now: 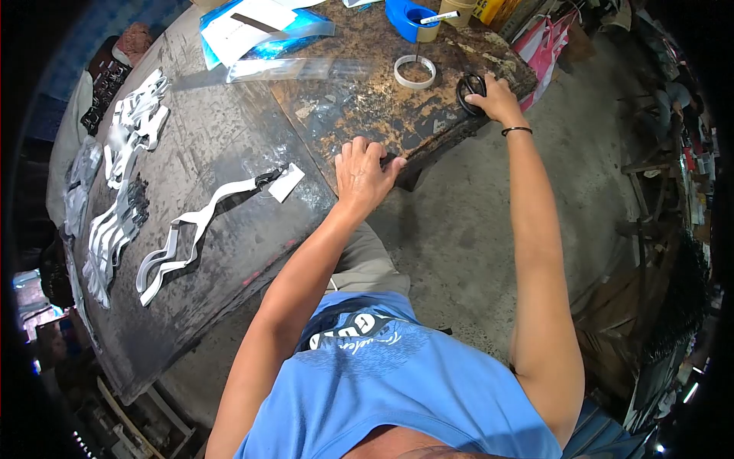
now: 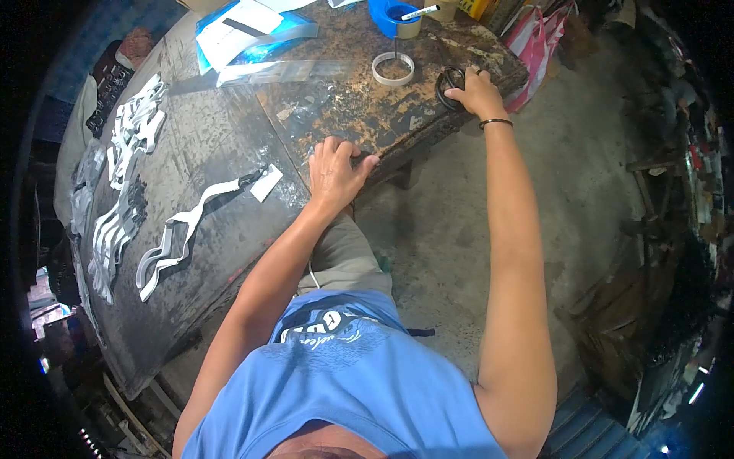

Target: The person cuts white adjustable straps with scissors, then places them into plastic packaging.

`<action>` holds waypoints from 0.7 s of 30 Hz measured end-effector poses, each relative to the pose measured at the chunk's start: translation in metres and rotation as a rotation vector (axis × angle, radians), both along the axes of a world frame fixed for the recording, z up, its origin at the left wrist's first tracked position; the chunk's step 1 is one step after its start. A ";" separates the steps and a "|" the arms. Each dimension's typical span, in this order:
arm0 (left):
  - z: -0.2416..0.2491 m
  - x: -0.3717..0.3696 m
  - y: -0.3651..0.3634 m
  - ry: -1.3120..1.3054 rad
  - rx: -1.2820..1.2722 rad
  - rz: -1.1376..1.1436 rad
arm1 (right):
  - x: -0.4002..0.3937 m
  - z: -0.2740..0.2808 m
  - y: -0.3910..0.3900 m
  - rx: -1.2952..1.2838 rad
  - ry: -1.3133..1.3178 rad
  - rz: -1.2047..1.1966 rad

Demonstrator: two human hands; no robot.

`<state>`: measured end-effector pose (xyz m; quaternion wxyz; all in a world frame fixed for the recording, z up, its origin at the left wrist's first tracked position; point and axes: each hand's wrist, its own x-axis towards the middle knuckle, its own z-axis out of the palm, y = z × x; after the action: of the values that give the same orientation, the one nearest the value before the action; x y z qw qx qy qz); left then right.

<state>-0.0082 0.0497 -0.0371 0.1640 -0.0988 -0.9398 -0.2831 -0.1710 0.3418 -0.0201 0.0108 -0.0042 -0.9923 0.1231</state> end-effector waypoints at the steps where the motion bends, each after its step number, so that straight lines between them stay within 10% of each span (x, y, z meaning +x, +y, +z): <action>1: -0.002 -0.002 0.000 -0.009 -0.007 0.027 | -0.001 0.003 0.000 -0.045 -0.070 0.010; 6: 0.001 -0.005 -0.005 -0.069 0.101 0.065 | 0.038 0.014 0.010 -0.169 -0.095 -0.072; 10: 0.012 -0.008 -0.014 -0.283 0.396 0.086 | 0.126 0.015 -0.002 -1.359 -0.124 0.036; 13: 0.027 -0.013 -0.021 -0.814 0.886 0.128 | 0.178 0.001 -0.018 -1.475 -0.184 0.166; 21: 0.018 -0.012 -0.026 -0.917 1.198 0.059 | 0.212 -0.020 -0.040 -1.393 -0.646 0.319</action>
<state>-0.0205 0.0234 -0.0188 -0.2102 0.1603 -0.6014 -0.7539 0.0410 0.3017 -0.0398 -0.3012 0.0970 -0.6291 0.7100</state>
